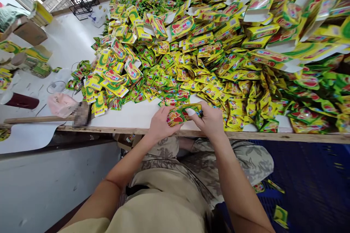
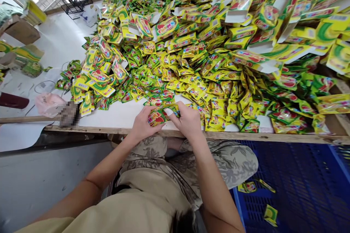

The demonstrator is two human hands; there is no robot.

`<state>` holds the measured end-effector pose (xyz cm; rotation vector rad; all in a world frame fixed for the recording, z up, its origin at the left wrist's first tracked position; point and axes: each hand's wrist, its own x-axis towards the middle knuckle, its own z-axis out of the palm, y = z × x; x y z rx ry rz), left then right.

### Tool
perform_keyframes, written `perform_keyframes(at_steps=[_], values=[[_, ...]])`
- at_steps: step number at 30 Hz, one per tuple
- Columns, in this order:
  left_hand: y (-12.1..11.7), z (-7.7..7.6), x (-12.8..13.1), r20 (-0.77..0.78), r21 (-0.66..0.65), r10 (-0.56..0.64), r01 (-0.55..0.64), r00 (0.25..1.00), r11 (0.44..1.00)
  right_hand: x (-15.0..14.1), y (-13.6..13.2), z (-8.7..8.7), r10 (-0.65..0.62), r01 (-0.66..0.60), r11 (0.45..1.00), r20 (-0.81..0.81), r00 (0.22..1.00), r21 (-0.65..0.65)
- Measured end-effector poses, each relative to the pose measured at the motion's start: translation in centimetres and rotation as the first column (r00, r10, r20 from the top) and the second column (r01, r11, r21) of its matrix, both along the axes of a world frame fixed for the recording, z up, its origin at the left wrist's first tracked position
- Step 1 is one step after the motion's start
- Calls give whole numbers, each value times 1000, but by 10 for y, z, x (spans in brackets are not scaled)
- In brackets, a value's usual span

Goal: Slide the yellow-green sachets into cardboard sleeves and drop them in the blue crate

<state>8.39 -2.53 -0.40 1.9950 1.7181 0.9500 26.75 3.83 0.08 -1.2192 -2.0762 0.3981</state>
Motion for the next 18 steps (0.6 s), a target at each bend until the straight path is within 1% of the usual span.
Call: perform_keyframes(at_steps=[3,7,10,12,13,15,18], values=[[1,1,1,23,-17,16,-15,1000,1000,4,4,3,70,-70,997,-7,998,-32],[1,2,1,44,-40,21,-19,999,999,8,5,5,116,-116,992,7,993,-48],[0,3,2,25,-27,8,-7,1000,1000,11,8,9,193,-186,979,75,978,-81],[0,3,3,-15,-11,-6,6,1000,1000,10,11,13,220,-204,972,153,963,-117],[0,3,4,-39,-5,-7,7,999,1000,8,12,15,213,-190,973,196,957,-131],[-1,1,8,-72,9,9,-9,997,1000,2,13,19,154,-118,982,271,950,-145],[-2,-4,14,-30,23,65,-65,997,998,-11,11,26,60,-8,987,324,944,-158]])
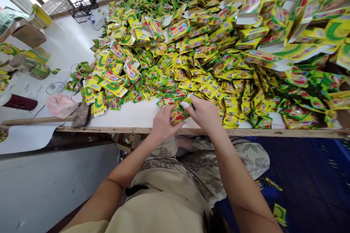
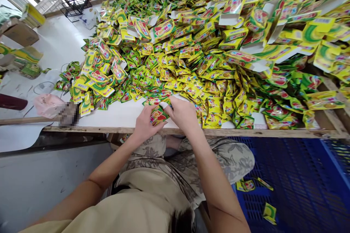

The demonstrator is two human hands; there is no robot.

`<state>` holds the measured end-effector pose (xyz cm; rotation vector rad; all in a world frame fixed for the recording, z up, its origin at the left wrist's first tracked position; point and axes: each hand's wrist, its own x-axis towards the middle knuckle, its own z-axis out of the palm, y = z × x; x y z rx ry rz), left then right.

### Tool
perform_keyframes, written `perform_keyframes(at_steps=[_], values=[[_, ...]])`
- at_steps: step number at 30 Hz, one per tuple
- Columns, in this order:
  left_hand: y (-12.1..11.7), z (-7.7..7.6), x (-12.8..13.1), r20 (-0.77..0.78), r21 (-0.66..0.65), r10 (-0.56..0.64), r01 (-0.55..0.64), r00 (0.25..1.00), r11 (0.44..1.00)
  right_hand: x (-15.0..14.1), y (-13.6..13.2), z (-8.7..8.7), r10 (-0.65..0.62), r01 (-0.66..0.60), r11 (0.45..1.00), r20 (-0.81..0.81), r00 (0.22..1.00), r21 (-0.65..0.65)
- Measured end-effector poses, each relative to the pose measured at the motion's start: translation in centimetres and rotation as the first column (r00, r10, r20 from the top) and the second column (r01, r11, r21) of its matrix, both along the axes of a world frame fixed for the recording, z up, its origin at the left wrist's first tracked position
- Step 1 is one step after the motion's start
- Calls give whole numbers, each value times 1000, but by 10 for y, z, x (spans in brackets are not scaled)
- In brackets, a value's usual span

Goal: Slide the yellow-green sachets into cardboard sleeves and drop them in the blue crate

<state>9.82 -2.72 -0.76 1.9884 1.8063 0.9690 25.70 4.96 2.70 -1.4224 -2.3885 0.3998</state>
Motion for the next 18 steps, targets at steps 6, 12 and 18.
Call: perform_keyframes(at_steps=[6,12,18], values=[[2,-1,3,281,-106,69,-41,957,994,0,8,11,198,-214,966,-114,973,-147],[18,3,-14,553,-330,-9,229,833,916,16,34,13,352,-420,883,-297,887,-208],[28,0,-19,760,-432,55,440,648,787,0,40,3,271,-438,851,-470,840,-291]])
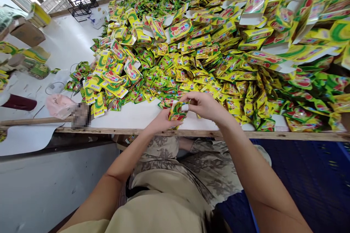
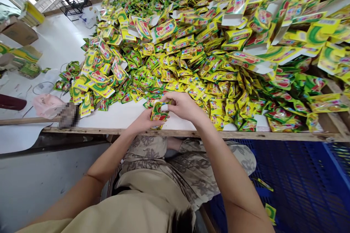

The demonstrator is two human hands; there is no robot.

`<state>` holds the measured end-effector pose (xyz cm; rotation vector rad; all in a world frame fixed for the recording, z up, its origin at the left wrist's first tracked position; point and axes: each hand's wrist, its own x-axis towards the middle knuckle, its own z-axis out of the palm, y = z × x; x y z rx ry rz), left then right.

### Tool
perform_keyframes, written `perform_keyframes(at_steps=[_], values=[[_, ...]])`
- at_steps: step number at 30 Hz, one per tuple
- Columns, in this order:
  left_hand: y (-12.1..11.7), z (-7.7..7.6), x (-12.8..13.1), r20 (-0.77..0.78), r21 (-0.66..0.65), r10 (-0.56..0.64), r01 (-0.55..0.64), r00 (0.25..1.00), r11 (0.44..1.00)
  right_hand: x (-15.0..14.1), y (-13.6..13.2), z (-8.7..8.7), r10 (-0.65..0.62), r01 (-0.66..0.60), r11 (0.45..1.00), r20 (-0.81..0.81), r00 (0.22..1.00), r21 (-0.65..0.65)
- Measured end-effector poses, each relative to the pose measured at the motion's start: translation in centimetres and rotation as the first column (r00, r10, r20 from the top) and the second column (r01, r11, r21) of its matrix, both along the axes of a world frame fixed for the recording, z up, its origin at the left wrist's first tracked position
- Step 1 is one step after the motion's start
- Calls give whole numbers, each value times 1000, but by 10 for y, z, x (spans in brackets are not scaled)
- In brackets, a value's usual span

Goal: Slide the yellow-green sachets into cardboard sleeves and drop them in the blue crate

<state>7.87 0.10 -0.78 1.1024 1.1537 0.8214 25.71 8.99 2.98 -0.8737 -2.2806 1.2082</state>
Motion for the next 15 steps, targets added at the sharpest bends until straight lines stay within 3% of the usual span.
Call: perform_keyframes(at_steps=[2,5,9,15], values=[[0,-4,4,119,-41,101,-97,988,994,-4,-5,-3,-106,106,993,6,994,51],[-2,-8,8,217,-94,190,-173,958,980,-7,-17,-5,-249,246,931,-24,968,272],[-3,-7,9,226,-114,215,-193,950,974,-9,-30,-1,-226,189,887,39,973,420],[-2,-3,10,196,-86,209,-195,958,977,-13,-25,13,-171,37,890,258,951,454]])
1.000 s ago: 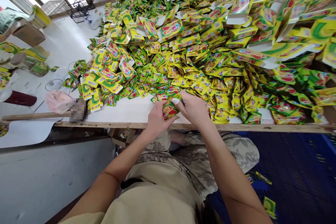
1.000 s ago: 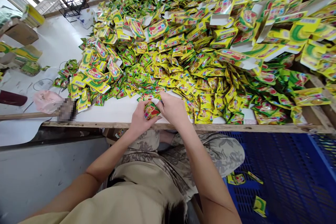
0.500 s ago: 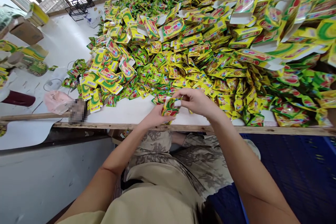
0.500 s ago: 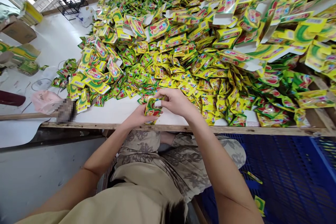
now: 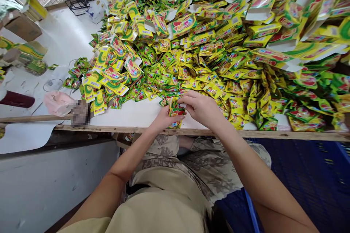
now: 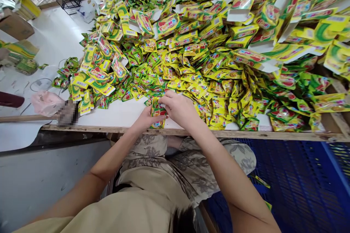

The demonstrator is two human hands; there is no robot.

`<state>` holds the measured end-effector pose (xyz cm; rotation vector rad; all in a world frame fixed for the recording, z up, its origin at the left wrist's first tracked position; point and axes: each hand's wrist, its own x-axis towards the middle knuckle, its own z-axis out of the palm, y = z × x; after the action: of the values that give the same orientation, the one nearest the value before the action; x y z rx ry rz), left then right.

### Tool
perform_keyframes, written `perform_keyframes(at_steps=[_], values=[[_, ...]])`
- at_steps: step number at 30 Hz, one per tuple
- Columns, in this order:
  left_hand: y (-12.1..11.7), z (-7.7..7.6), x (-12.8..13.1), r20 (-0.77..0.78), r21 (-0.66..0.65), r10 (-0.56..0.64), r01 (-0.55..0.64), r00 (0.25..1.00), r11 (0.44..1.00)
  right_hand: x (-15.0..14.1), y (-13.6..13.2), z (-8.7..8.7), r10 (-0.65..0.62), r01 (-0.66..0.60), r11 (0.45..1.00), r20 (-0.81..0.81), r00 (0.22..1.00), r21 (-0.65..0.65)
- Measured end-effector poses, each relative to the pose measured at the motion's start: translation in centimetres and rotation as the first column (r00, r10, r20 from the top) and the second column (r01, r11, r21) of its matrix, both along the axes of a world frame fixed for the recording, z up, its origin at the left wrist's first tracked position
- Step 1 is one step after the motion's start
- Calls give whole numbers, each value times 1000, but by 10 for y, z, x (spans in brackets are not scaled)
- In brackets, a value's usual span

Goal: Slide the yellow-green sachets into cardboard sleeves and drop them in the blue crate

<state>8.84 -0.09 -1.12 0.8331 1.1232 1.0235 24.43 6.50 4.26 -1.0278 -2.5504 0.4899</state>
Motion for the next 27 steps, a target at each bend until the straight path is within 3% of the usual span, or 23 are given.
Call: perform_keyframes(at_steps=[4,9,12,16,22,27], values=[[1,0,0,-25,21,10,-9,1000,1000,-3,4,8,137,-129,988,106,985,-82],[1,0,1,-11,48,11,-10,1000,999,-2,4,8,211,-199,959,39,977,-203],[0,2,0,5,30,-20,20,1000,999,1,4,8,156,-159,961,-28,987,-226],[0,3,0,51,-2,-56,56,997,998,5,4,6,18,-39,986,-127,992,-165],[1,1,-1,1,18,-76,76,997,997,4,0,8,66,-71,993,-54,996,-90],[3,-2,-1,-24,58,-58,59,998,997,0,-5,12,106,-83,980,121,987,-181]])
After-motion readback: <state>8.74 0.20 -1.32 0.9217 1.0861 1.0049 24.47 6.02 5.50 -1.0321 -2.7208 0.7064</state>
